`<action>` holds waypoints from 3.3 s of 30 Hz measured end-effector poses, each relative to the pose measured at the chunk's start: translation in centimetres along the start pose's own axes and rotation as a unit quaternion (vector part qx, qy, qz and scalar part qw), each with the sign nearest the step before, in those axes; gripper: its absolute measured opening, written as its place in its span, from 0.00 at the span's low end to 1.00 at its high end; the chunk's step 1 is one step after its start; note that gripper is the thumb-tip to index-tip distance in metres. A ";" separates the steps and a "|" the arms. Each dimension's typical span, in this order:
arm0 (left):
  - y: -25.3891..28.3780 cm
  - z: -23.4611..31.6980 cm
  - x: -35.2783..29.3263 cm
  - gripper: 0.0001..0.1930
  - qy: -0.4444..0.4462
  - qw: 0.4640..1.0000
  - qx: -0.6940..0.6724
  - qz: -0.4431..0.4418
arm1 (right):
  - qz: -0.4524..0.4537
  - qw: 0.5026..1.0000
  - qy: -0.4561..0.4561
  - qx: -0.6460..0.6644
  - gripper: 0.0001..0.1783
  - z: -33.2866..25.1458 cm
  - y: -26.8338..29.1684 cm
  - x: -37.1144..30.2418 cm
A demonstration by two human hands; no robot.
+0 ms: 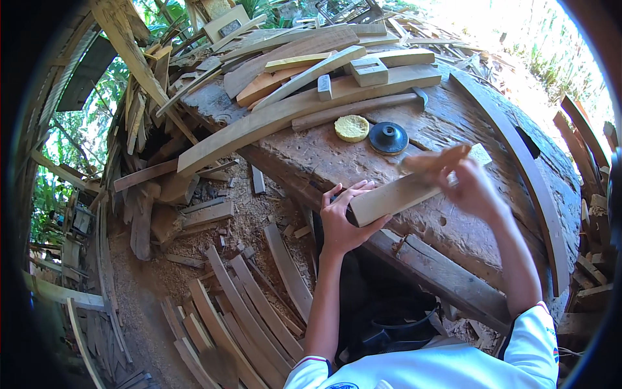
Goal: The person carves a rectangular wooden block using a small hand tool, creating a textured surface. They then brush away the wood shavings with a brush and wipe the surface with a yellow sponge. The work is performed on a wooden table in an outdoor setting.
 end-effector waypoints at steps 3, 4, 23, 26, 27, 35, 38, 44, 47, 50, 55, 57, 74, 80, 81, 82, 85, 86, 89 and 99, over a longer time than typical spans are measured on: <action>-0.3 0.5 0.5 0.28 -0.002 1.000 -0.022 -0.009 | 0.069 0.985 -0.107 -0.115 0.12 5.9 4.1 -2.1; -0.3 0.7 0.5 0.28 0.000 1.000 -0.027 -0.010 | 0.053 0.966 -0.154 -0.202 0.11 6.8 5.1 -2.5; 0.0 -0.1 0.0 0.28 0.008 1.000 -0.012 -0.005 | -0.026 0.979 -0.202 0.023 0.12 1.1 0.6 0.1; -0.4 0.7 0.6 0.28 -0.005 1.000 -0.016 -0.011 | 0.051 0.974 -0.221 0.004 0.12 8.0 3.1 -2.8; -0.4 0.7 0.5 0.28 -0.003 1.000 -0.015 -0.010 | 0.070 0.978 -0.198 -0.005 0.12 8.5 4.1 -2.7; -0.4 0.5 0.4 0.29 -0.006 1.000 -0.004 -0.010 | 0.019 0.948 -0.164 -0.273 0.17 7.5 4.1 -2.9; -0.1 0.5 0.3 0.29 -0.012 1.000 0.004 -0.007 | -0.019 0.955 -0.099 -0.281 0.23 2.7 -0.4 -1.1; -0.4 0.8 0.6 0.28 -0.007 1.000 0.005 -0.016 | 0.027 0.997 0.050 -0.045 0.24 -5.6 -2.9 0.5; -0.3 0.5 0.6 0.28 -0.014 1.000 0.004 -0.019 | 0.049 0.995 0.069 0.043 0.26 -4.6 -1.7 0.1; 0.1 0.2 0.2 0.28 -0.022 1.000 0.009 -0.010 | 0.026 0.986 -0.166 0.004 0.18 2.6 1.4 -1.2; -0.5 0.7 0.5 0.28 -0.018 1.000 0.006 -0.021 | 0.032 0.917 -0.295 -0.266 0.14 7.0 8.0 -3.7; -0.3 0.8 0.4 0.28 -0.010 1.000 0.005 -0.025 | -0.024 0.919 -0.216 -0.330 0.13 6.2 5.5 -3.1; 0.4 0.6 0.4 0.29 -0.029 0.999 0.021 0.000 | -0.029 0.994 -0.103 -0.005 0.13 1.8 1.1 0.0; 0.0 0.8 0.5 0.30 -0.009 1.000 -0.009 -0.009 | -0.002 0.924 -0.272 -0.270 0.08 6.4 7.2 -2.3; 0.0 0.7 0.5 0.31 0.000 1.000 -0.015 -0.016 | -0.014 0.913 -0.197 -0.358 0.09 6.1 5.6 -2.4; -0.1 0.6 0.5 0.32 0.002 1.000 -0.012 -0.015 | -0.011 0.916 -0.182 -0.358 0.09 3.5 4.2 -1.4; 0.1 0.1 0.3 0.32 0.008 1.000 -0.001 -0.019 | -0.067 0.965 -0.047 -0.249 0.29 -3.7 -2.2 0.4; 0.0 0.0 0.3 0.33 0.010 1.000 -0.004 -0.022 | -0.056 0.977 0.018 -0.205 0.32 -5.3 -3.3 0.6; -0.6 0.2 0.5 0.32 -0.008 0.999 -0.006 -0.031 | 0.000 0.991 0.131 -0.029 0.29 -8.9 -4.1 1.4; 0.0 0.6 0.5 0.31 -0.006 1.000 -0.009 -0.012 | 0.065 0.950 -0.222 -0.211 0.07 4.8 6.7 -2.7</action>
Point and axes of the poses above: each hand's wrist, its own x-axis towards the middle knuckle, its own y-axis out of the back of the hand, z = x × y, the point moved 6 cm from there along x, towards the middle knuckle, and after that the axes turned 14 degrees about y, right-handed, at the moved point
